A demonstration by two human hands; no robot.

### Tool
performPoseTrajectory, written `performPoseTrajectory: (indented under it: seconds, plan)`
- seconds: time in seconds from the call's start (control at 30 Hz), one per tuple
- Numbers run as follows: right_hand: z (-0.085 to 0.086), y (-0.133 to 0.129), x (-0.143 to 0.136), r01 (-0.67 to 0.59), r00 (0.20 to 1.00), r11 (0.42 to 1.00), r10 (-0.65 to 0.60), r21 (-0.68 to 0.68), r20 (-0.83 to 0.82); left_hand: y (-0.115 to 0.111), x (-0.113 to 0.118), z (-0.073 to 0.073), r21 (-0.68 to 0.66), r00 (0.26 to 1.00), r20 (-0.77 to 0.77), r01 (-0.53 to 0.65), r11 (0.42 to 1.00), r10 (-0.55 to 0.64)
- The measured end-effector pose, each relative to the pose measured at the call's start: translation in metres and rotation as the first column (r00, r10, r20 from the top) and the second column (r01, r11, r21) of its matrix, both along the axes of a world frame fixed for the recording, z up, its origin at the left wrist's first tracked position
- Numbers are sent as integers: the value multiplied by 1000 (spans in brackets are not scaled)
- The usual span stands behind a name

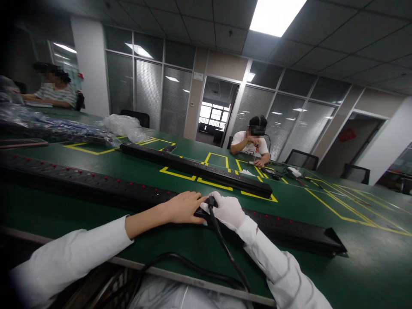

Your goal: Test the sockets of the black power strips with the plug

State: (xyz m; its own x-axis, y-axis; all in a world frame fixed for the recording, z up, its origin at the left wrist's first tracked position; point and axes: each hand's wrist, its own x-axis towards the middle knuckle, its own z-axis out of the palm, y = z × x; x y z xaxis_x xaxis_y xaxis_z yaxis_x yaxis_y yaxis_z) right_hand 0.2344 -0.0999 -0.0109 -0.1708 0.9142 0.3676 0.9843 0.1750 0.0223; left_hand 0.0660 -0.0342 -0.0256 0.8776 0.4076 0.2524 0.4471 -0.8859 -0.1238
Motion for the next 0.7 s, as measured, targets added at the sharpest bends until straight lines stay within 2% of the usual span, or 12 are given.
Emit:
performPoseTrajectory:
  seconds: [0.1, 0.27, 0.37, 0.57, 0.7]
  plan:
    - [1, 1, 0, -2, 1000, 1000, 2, -30, -16, 0, -1, 1, 3, 1000, 0, -1, 1000, 1]
    - [-2, -3, 1, -80, 996, 996, 78, 49, 39, -1, 0, 0, 30, 1000, -1, 11, 999, -11]
    - [-4, -3, 1, -82, 995, 994, 77, 76, 57, 0, 0, -2, 32, 1000, 4, 8, 999, -8]
    - [0, 8, 7, 38, 986, 998, -46, -51, -159, 0, 0, -1, 49, 1000, 9, 12, 999, -12]
    - [-6, 12, 11, 12, 989, 999, -17, -34, -147, 0, 0, -2, 53, 1000, 24, 7, 999, -9]
